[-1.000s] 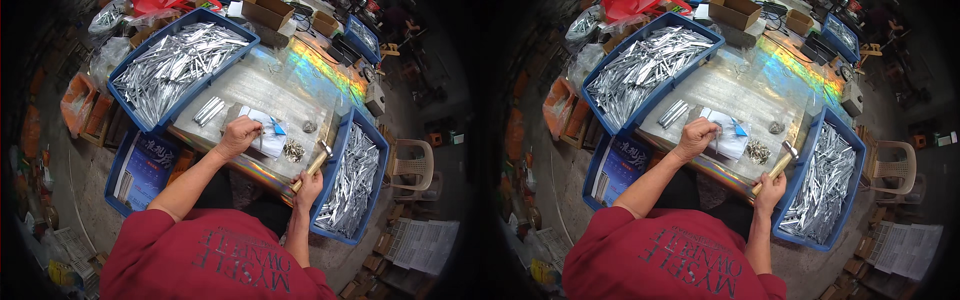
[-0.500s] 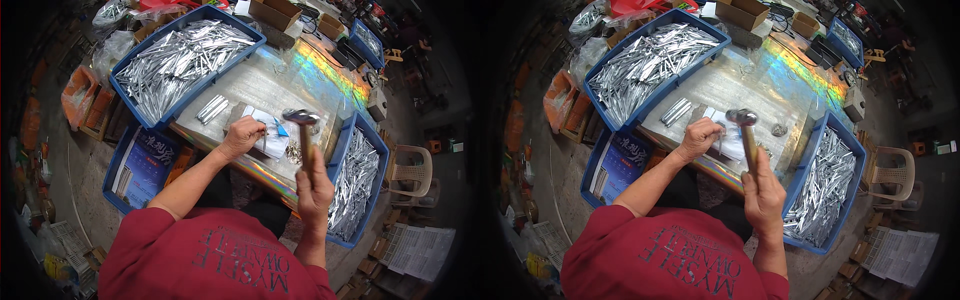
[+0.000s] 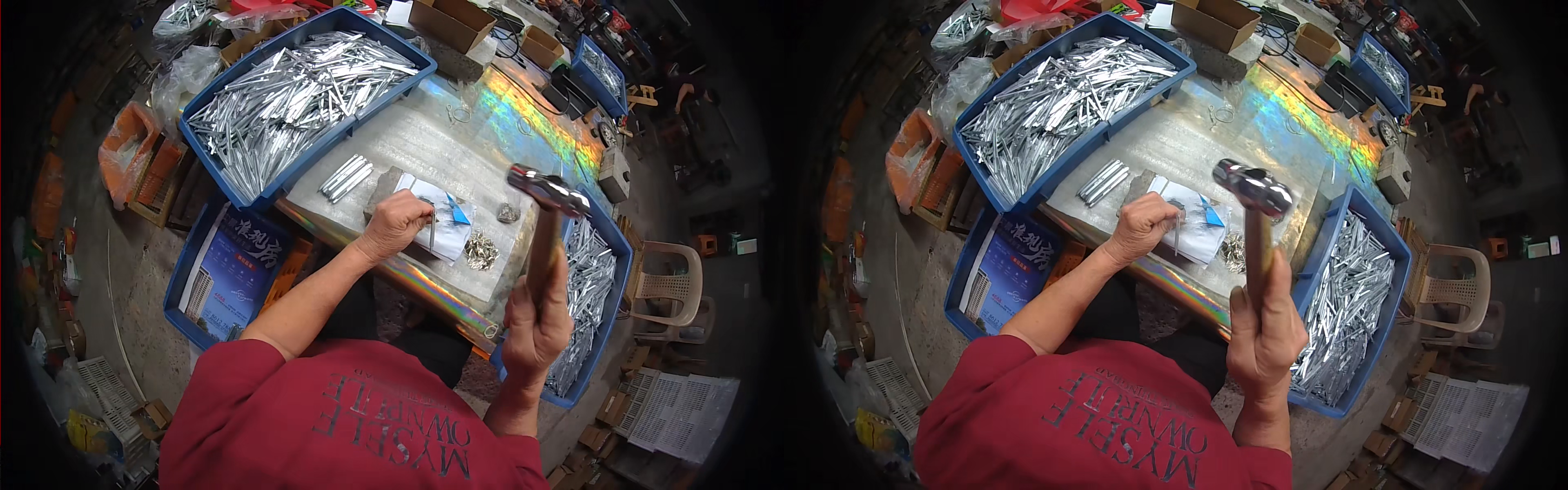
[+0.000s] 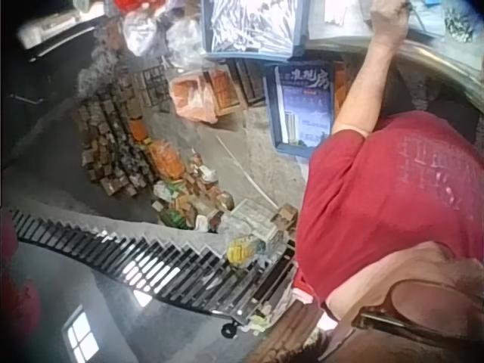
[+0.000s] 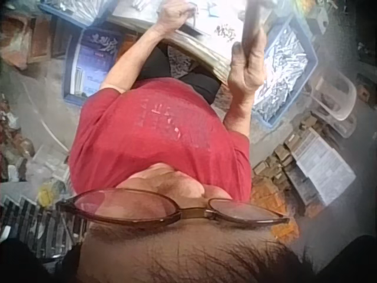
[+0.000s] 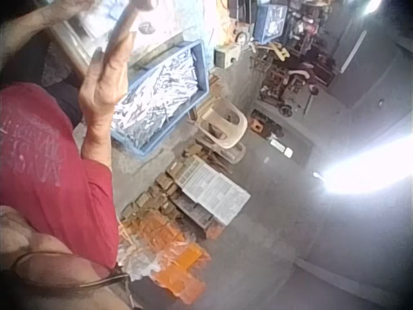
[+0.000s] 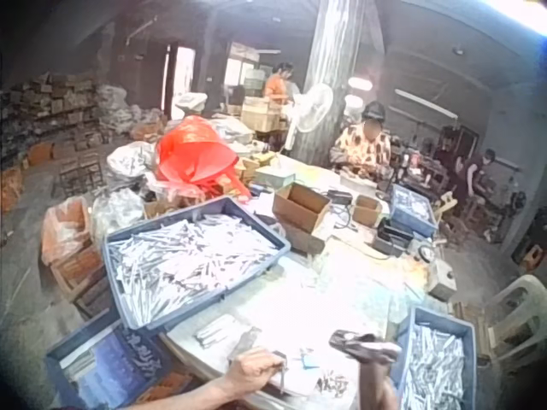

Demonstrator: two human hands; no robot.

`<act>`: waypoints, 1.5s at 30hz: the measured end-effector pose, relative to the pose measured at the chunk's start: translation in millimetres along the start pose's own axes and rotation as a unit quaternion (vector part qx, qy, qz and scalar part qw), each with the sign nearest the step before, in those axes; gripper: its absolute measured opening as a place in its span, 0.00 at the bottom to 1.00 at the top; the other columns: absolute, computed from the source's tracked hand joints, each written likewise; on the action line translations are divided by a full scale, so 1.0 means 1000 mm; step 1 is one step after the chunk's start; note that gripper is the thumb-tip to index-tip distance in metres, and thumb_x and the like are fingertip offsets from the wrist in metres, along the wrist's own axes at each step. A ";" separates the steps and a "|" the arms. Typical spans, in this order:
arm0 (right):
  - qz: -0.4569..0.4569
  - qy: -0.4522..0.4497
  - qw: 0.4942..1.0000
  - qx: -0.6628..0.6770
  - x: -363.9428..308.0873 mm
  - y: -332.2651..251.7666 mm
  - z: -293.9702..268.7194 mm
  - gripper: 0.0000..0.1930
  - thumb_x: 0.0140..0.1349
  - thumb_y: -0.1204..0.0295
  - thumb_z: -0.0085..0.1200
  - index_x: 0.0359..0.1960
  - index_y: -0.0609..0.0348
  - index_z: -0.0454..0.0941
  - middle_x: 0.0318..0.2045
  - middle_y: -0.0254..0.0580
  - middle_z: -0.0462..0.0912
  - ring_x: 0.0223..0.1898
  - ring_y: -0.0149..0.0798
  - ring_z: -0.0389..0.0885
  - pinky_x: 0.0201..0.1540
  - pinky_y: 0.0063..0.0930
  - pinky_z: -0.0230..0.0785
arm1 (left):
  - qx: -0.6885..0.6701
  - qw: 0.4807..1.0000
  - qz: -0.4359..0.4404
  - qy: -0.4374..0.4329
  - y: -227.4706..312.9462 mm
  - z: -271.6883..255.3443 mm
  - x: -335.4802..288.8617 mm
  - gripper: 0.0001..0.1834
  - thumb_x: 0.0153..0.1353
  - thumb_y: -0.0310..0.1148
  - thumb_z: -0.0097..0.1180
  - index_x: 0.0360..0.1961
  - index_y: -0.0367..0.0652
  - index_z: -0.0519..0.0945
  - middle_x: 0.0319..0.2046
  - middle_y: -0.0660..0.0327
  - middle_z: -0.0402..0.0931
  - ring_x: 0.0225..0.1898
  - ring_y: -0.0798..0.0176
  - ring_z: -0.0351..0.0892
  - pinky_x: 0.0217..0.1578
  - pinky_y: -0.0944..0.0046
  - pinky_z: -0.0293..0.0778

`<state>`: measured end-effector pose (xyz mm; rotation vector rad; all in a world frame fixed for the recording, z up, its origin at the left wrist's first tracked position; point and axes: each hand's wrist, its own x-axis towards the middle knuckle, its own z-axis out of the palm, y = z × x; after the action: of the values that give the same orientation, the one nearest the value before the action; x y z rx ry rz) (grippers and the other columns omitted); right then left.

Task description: The person puts on eyeglasses, picks up metal strips from a container, and assembles them with small metal pins by hand and with a hammer on a metal block.

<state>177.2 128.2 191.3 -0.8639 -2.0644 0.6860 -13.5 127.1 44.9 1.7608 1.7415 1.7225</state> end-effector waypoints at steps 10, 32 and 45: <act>-0.078 -0.029 0.994 -0.066 -0.020 0.057 0.022 0.24 0.51 0.79 0.48 0.53 0.61 0.60 0.22 0.48 0.75 0.20 0.40 0.74 0.24 0.28 0.65 | -0.012 1.000 0.022 0.004 0.004 0.001 0.002 0.05 0.41 0.21 0.56 0.22 0.39 0.75 0.17 0.59 0.70 0.22 0.59 0.70 0.23 0.65 0.65; 0.424 0.171 0.805 0.379 -0.078 0.151 0.044 0.18 0.58 0.72 0.38 0.51 0.55 0.58 0.20 0.34 0.67 0.12 0.25 0.65 0.10 0.19 0.59 | -0.095 0.987 -0.128 -0.020 0.023 -0.015 0.022 0.04 0.51 0.24 0.52 0.28 0.35 0.75 0.21 0.64 0.73 0.26 0.73 0.71 0.29 0.75 0.67; 0.110 -0.043 0.988 -0.096 -0.065 0.080 0.039 0.20 0.47 0.71 0.54 0.43 0.61 0.67 0.31 0.48 0.70 0.29 0.46 0.72 0.29 0.32 0.66 | -0.120 0.953 -0.239 -0.139 0.048 -0.021 -0.033 0.05 0.52 0.25 0.47 0.28 0.34 0.73 0.21 0.63 0.72 0.26 0.74 0.69 0.28 0.73 0.66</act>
<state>203.3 122.2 84.2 -1.2056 -2.1575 0.6582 10.3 75.1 67.7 1.2701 1.5871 1.3401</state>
